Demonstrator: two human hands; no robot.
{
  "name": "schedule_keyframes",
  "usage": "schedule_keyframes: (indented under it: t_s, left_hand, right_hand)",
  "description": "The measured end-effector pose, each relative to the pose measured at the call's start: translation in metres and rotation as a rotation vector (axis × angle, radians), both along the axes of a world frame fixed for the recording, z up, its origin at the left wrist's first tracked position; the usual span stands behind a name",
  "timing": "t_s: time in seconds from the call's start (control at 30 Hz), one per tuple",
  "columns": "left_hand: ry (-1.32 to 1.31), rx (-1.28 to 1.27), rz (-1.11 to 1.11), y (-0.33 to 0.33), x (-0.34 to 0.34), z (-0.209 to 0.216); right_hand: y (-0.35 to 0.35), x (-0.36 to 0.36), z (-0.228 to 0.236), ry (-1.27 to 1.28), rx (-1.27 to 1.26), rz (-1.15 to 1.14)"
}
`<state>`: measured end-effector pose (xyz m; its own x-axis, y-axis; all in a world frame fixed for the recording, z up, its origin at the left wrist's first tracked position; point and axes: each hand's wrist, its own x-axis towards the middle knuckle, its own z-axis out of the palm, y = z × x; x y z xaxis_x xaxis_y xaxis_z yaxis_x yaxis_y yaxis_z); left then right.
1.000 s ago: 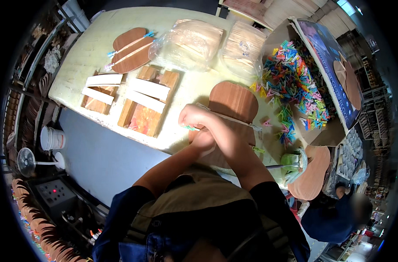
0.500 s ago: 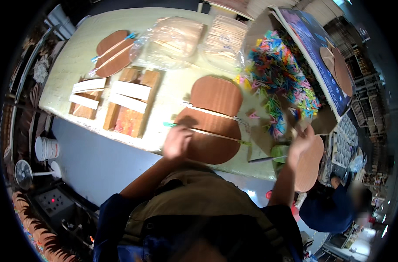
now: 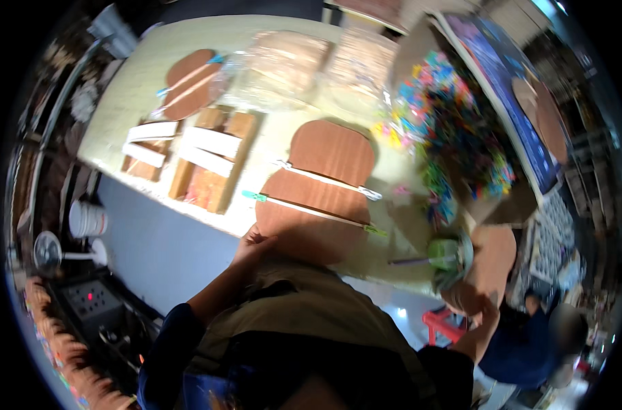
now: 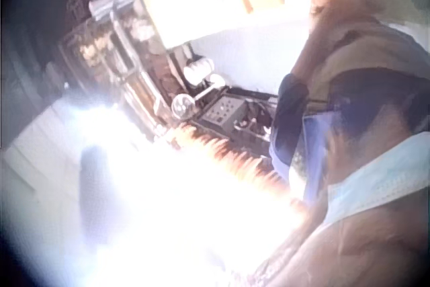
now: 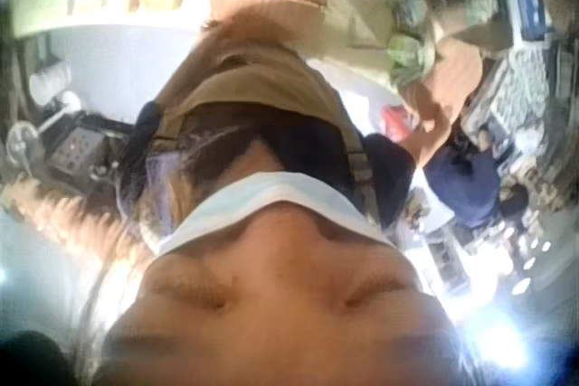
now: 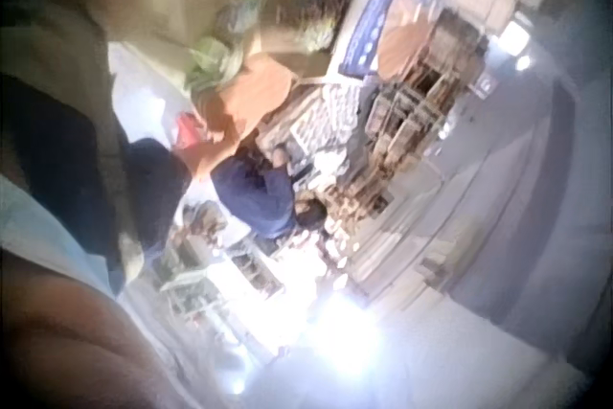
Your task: The person applies glue to small wooden pieces and places them onto larger wooden boards. They then use colorful plastic clips to secure the glued pieces in place on the boards. The process is repeated for multiple pieces throughout the clip.
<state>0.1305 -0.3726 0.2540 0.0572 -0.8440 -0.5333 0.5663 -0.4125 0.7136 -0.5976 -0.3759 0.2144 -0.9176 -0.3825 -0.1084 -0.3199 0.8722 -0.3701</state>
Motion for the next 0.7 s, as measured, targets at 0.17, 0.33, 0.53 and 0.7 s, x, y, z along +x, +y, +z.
schedule_keyframes:
  t_s: [0.17,0.33,0.53,0.7]
  left_hand:
    - [-0.144,-0.21,0.311,-0.017,0.048,0.035]
    - [-0.307,-0.237,0.667,-0.092,0.161,0.032]
    - [-0.243,-0.263,0.83,-0.185,0.301,-0.005]
    - [-0.171,-0.15,0.896,-0.244,0.371,-0.048]
  right_hand:
    - [0.022,-0.007,0.015,-0.212,-0.315,0.017]
    - [0.044,0.019,0.056,-0.367,-0.646,0.028]
    - [0.072,0.098,0.109,-0.49,-0.916,0.119]
    - [0.091,0.16,0.145,-0.584,-1.052,0.239]
